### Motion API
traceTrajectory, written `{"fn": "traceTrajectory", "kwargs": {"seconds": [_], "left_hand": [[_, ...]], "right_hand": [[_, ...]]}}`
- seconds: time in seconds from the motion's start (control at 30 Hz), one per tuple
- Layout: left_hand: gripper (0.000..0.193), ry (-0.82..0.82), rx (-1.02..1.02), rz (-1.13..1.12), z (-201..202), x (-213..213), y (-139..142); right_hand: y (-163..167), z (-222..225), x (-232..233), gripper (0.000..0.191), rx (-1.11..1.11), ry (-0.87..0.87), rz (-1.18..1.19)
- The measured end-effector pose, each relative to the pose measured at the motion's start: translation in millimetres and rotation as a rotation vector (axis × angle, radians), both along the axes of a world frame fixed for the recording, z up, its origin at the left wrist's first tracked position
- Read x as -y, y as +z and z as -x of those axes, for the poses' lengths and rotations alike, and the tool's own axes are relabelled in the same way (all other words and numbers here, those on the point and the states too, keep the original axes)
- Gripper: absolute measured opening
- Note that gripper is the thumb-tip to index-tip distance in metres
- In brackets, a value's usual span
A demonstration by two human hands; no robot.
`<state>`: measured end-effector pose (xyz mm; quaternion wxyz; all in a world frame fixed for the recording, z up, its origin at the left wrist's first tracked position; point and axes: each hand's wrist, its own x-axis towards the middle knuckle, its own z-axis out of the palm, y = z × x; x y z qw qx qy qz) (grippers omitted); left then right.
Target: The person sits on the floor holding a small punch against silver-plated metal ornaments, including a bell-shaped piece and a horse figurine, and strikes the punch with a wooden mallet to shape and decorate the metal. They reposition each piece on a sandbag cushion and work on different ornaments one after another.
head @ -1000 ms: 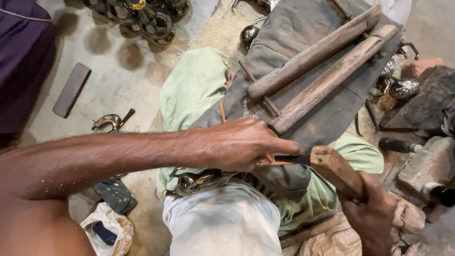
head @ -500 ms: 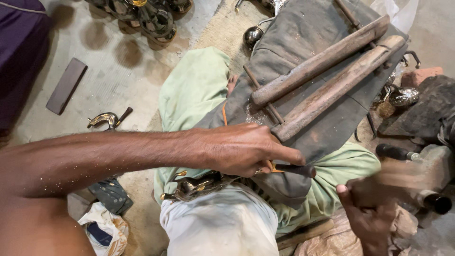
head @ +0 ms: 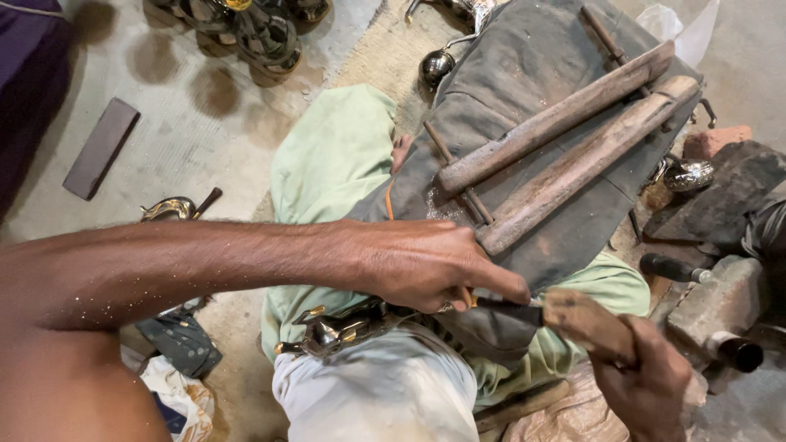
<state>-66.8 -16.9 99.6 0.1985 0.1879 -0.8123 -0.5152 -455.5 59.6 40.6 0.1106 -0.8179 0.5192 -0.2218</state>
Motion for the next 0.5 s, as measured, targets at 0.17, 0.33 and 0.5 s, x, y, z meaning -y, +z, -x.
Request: {"fn": "traceTrajectory", "kwargs": {"seconds": [0.17,0.33,0.5], "left_hand": [[0.061,-0.054,-0.051,-0.025,-1.2,0.1,-3.1],[0.065,-0.091,-0.084,-0.015,-1.6,2.5,-6.8],[0.065,-0.133,-0.069,-0.015,-1.3,5.0,-8.3]], "right_hand": [[10.5,-1.8,-5.8,0.036,0.177,-0.1,-0.124],[14.1,-5.1,-8.4,0.032,0.226,-0.123,-0.11],[11.6,-5.8,-22.2,0.049,0.578,-0.234,-0.206]]}}
